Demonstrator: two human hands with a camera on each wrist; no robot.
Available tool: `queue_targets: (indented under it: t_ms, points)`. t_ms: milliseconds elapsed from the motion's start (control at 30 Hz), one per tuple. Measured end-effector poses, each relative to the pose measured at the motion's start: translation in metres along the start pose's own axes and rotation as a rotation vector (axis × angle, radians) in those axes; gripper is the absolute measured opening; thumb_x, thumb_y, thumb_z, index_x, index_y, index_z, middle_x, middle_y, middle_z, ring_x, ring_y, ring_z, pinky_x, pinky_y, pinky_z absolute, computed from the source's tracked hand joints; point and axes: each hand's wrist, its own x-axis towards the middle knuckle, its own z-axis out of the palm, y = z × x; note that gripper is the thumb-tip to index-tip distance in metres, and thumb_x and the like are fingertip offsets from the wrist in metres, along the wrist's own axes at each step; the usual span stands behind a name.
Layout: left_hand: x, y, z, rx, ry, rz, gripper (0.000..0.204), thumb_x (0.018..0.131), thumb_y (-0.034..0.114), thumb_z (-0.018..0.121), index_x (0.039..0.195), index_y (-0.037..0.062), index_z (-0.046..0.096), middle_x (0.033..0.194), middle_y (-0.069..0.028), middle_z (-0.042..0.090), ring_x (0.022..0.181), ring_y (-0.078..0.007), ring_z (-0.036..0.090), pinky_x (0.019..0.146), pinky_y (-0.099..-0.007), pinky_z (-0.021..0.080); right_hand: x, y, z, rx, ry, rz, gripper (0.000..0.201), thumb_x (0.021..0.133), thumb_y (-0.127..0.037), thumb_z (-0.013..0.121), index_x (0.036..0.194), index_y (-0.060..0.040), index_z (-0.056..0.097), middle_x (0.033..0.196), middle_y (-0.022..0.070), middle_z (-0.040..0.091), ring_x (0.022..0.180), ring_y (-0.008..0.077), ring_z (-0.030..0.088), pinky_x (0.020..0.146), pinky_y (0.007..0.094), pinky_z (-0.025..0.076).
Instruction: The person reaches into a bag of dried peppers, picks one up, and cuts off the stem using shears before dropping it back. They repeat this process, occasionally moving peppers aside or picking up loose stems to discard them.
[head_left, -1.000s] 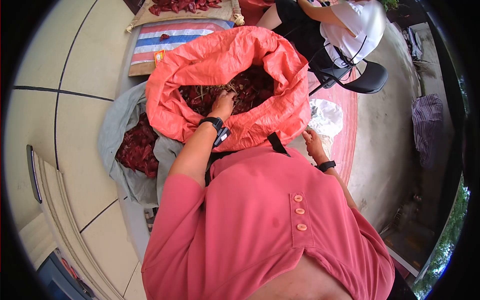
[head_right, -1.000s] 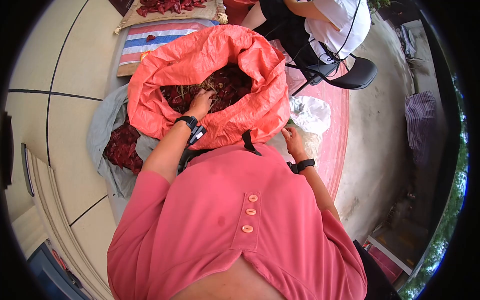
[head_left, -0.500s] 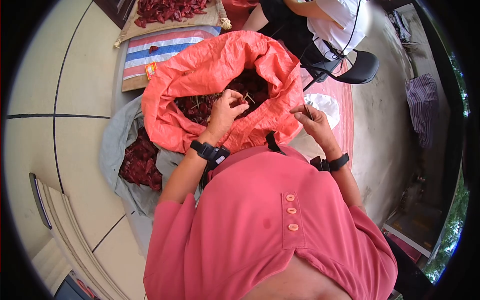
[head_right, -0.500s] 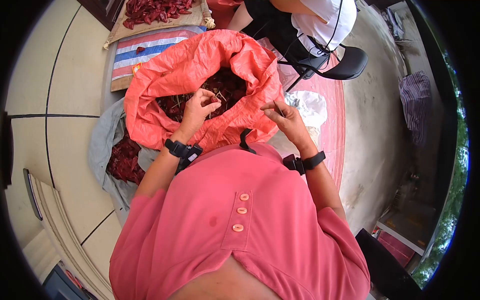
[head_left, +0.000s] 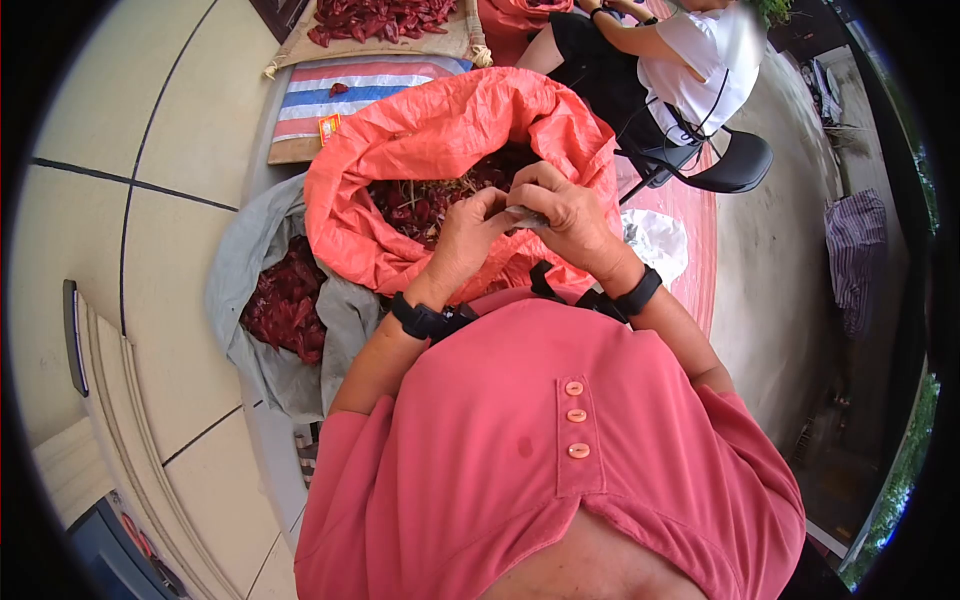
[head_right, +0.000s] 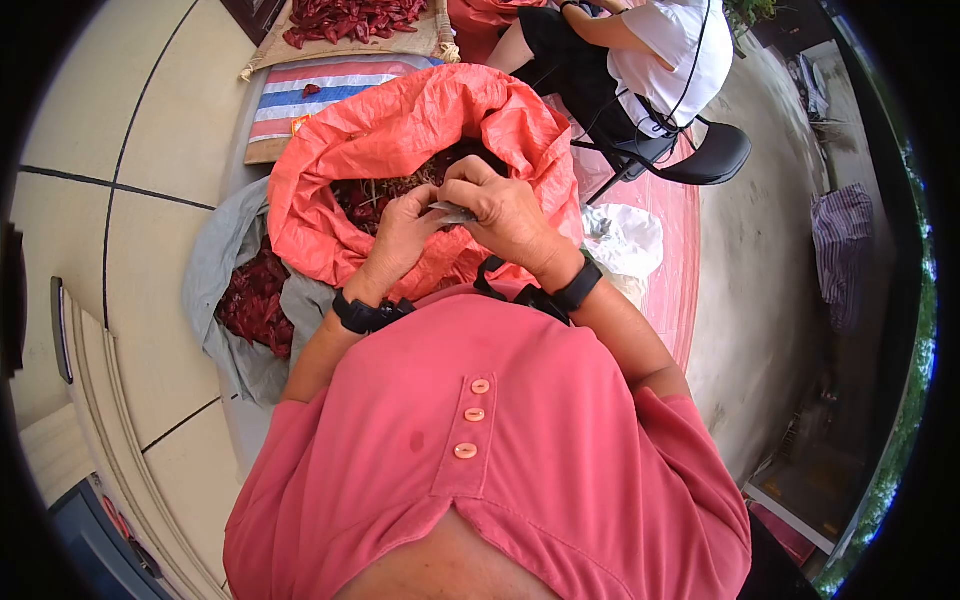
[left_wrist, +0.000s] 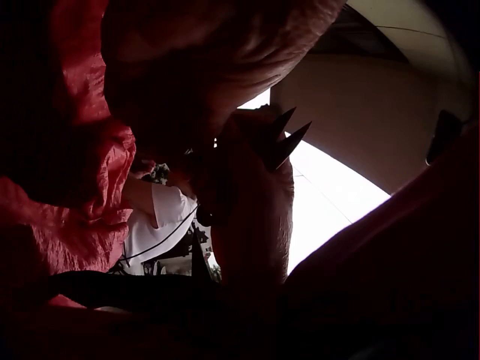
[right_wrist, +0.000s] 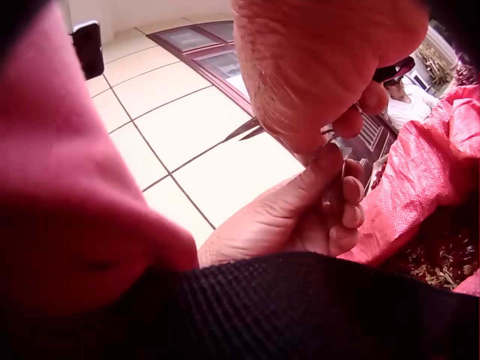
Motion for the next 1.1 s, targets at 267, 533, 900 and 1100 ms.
queue_targets:
  t_ms: [267, 533, 900, 1100]
  points:
    - [-0.008, 0.009, -0.009, 0.149, -0.094, 0.014, 0.017, 0.093, 0.014, 0.059, 0.098, -0.0014, 0.064, 0.081, -0.0045, 0.065, 0.074, -0.0094, 0.06, 0.069, -0.0253, 0.049, 0.007, -0.01, 0.002, 1.004, -0.023, 0.425, 0.012, 0.096, -0.014, 0.056, 0.091, -0.0032, 0.053, 0.076, 0.0009, 0.058, 0.06, 0.0073, 0.053, 0.051, 0.0226, 0.043]
    - [-0.016, 0.031, 0.0, 0.181, -0.079, 0.132, 0.014, 0.089, 0.012, 0.064, 0.098, 0.0008, 0.065, 0.082, -0.007, 0.066, 0.078, -0.0123, 0.064, 0.07, -0.0259, 0.05, 0.01, 0.003, -0.003, 1.122, 0.066, 0.53, 0.01, 0.097, -0.016, 0.053, 0.092, -0.0076, 0.055, 0.077, 0.0004, 0.06, 0.047, 0.0031, 0.039, 0.043, 0.0185, 0.029]
    - [-0.058, 0.019, -0.059, 0.74, 0.519, 0.245, 0.021, 0.078, 0.003, 0.069, 0.099, 0.0068, 0.065, 0.087, -0.0057, 0.062, 0.082, -0.021, 0.057, 0.072, -0.0326, 0.048, -0.119, 0.116, -0.031, 0.157, 0.504, 0.72, 0.009, 0.088, -0.007, 0.064, 0.089, -0.0042, 0.056, 0.076, -0.0009, 0.056, 0.055, 0.0063, 0.047, 0.046, 0.0214, 0.039]
    - [-0.136, -0.045, -0.166, 1.317, 0.701, -0.055, 0.029, 0.076, 0.003, 0.067, 0.105, 0.0066, 0.062, 0.097, -0.0094, 0.061, 0.095, -0.0295, 0.054, 0.085, -0.04, 0.044, -0.204, 0.173, 0.014, 0.132, 0.349, 1.047, 0.015, 0.084, -0.01, 0.062, 0.096, -0.0021, 0.058, 0.078, 0.0036, 0.062, 0.052, 0.0104, 0.052, 0.043, 0.0257, 0.042]
